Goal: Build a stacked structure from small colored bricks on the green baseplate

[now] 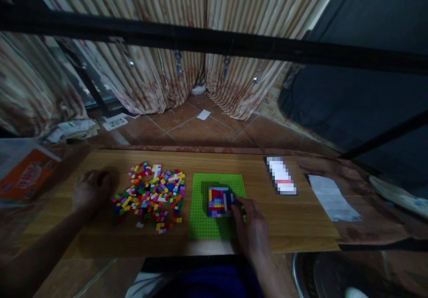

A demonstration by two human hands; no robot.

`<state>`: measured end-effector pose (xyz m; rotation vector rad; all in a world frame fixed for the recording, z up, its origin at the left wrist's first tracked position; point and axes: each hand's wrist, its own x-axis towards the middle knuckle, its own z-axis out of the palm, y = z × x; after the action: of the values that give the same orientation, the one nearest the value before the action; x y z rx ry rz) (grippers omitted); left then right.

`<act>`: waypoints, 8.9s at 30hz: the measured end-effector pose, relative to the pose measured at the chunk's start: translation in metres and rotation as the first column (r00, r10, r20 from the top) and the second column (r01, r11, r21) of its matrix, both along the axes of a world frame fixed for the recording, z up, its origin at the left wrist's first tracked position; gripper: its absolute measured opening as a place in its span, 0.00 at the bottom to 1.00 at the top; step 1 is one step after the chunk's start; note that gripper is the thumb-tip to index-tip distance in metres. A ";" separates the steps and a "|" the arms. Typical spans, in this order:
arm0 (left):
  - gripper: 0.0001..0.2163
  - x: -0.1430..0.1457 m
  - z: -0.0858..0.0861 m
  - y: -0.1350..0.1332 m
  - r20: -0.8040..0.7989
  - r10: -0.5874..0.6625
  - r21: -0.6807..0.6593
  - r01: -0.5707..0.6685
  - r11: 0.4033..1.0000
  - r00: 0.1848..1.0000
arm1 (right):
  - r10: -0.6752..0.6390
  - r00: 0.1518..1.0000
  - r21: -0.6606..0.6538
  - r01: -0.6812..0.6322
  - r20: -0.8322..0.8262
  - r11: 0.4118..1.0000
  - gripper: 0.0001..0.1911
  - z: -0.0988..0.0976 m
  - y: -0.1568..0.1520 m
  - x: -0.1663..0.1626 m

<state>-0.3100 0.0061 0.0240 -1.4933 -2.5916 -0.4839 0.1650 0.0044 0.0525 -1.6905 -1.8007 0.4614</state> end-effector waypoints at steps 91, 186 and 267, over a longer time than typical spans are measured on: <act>0.12 0.001 -0.011 -0.002 -0.004 -0.009 0.121 0.010 0.993 1.000 | 0.447 0.891 -0.009 -0.448 0.082 0.894 0.11 -0.017 0.012 -0.143; 0.15 0.005 0.005 0.000 0.012 0.013 0.007 -0.013 1.000 1.000 | 0.024 0.985 0.137 -0.001 -0.169 0.991 0.14 -0.019 0.037 -0.007; 0.18 0.010 0.008 0.000 0.006 0.047 -0.036 -0.047 0.998 0.999 | -0.099 0.880 -0.253 -0.025 -0.465 0.967 0.24 -0.021 0.057 -0.007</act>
<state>-0.3005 0.0065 0.0322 -1.4397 -2.6472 -0.4407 0.1582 0.0619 0.0311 -1.5903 -1.3875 1.0308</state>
